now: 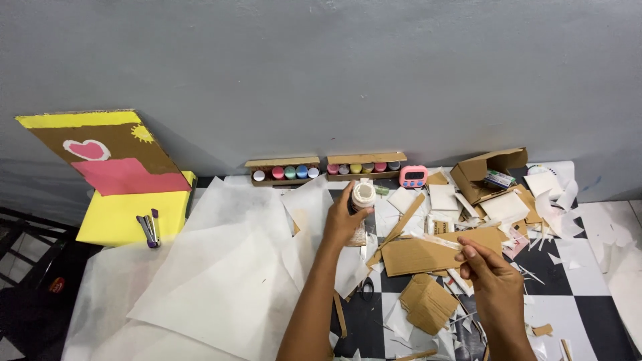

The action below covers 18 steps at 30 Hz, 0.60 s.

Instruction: Cutting cardboard strips with scissors and applying glue to components using a small stick.

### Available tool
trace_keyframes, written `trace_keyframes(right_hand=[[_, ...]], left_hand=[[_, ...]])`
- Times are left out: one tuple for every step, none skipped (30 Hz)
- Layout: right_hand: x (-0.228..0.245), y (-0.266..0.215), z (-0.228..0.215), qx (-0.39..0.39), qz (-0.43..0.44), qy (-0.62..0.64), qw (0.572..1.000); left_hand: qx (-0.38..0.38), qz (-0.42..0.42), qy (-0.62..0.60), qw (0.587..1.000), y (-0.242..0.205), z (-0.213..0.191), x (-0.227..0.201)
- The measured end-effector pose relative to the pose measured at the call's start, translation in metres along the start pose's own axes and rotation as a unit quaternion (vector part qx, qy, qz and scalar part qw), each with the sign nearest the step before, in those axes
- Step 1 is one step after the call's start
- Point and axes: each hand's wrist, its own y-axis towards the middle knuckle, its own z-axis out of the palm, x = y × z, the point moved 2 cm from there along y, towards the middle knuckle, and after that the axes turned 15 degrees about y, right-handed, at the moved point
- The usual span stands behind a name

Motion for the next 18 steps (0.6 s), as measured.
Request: trace_keyframes(right_hand=[[-0.008, 0.002, -0.007, -0.001, 0.002, -0.001, 1.000], [-0.016, 0.005, -0.014, 0.006, 0.007, 0.030, 1.000], [-0.024, 0.007, -0.020, 0.012, 0.013, 0.060, 0.998], [-0.027, 0.007, -0.022, 0.011, 0.014, 0.060, 0.998], [-0.031, 0.007, -0.024, 0.019, 0.028, 0.075, 0.997], [-0.035, 0.007, -0.025, 0.027, 0.042, 0.090, 0.995], [-0.037, 0.005, -0.025, 0.027, 0.044, 0.090, 0.995], [-0.039, 0.004, -0.023, 0.026, 0.063, 0.089, 0.994], [-0.041, 0.003, -0.022, 0.025, 0.082, 0.089, 0.992], [-0.042, 0.001, -0.020, 0.026, 0.081, 0.089, 0.992], [-0.043, -0.001, -0.018, 0.029, 0.087, 0.079, 0.993], [-0.043, -0.003, -0.017, 0.032, 0.091, 0.069, 0.993], [-0.041, -0.005, -0.013, 0.032, 0.090, 0.069, 0.993], [-0.039, -0.009, -0.010, 0.029, 0.101, 0.058, 0.993], [-0.037, -0.012, -0.006, 0.026, 0.112, 0.047, 0.992], [-0.037, -0.014, -0.005, 0.026, 0.112, 0.047, 0.992], [-0.037, -0.016, -0.004, 0.023, 0.116, 0.045, 0.992], [-0.038, -0.018, -0.003, 0.019, 0.120, 0.044, 0.992]], left_hand=[[0.001, -0.002, 0.000, 1.000, -0.005, -0.002, 0.005], [-0.041, 0.031, 0.036, 0.998, -0.008, -0.007, 0.008], [-0.083, 0.063, 0.072, 0.992, -0.012, -0.011, 0.010], [-0.082, 0.062, 0.073, 0.992, -0.010, -0.008, 0.021], [-0.098, 0.091, 0.149, 0.980, -0.009, -0.006, 0.031], [-0.114, 0.120, 0.225, 0.960, -0.008, -0.003, 0.040], [-0.113, 0.118, 0.225, 0.960, -0.008, 0.000, 0.042], [-0.109, 0.119, 0.265, 0.951, -0.006, 0.002, 0.044], [-0.105, 0.120, 0.304, 0.939, -0.006, 0.004, 0.046], [-0.106, 0.121, 0.304, 0.939, -0.006, 0.006, 0.046], [-0.109, 0.118, 0.313, 0.936, -0.007, 0.008, 0.045], [-0.112, 0.117, 0.321, 0.933, -0.007, 0.011, 0.043], [-0.113, 0.118, 0.321, 0.933, -0.005, 0.014, 0.044], [-0.121, 0.117, 0.332, 0.928, -0.004, 0.016, 0.046], [-0.130, 0.116, 0.343, 0.923, -0.003, 0.019, 0.048], [-0.129, 0.116, 0.344, 0.923, -0.003, 0.020, 0.050], [-0.125, 0.115, 0.326, 0.930, -0.002, 0.021, 0.052], [-0.121, 0.115, 0.309, 0.936, -0.002, 0.022, 0.055]])
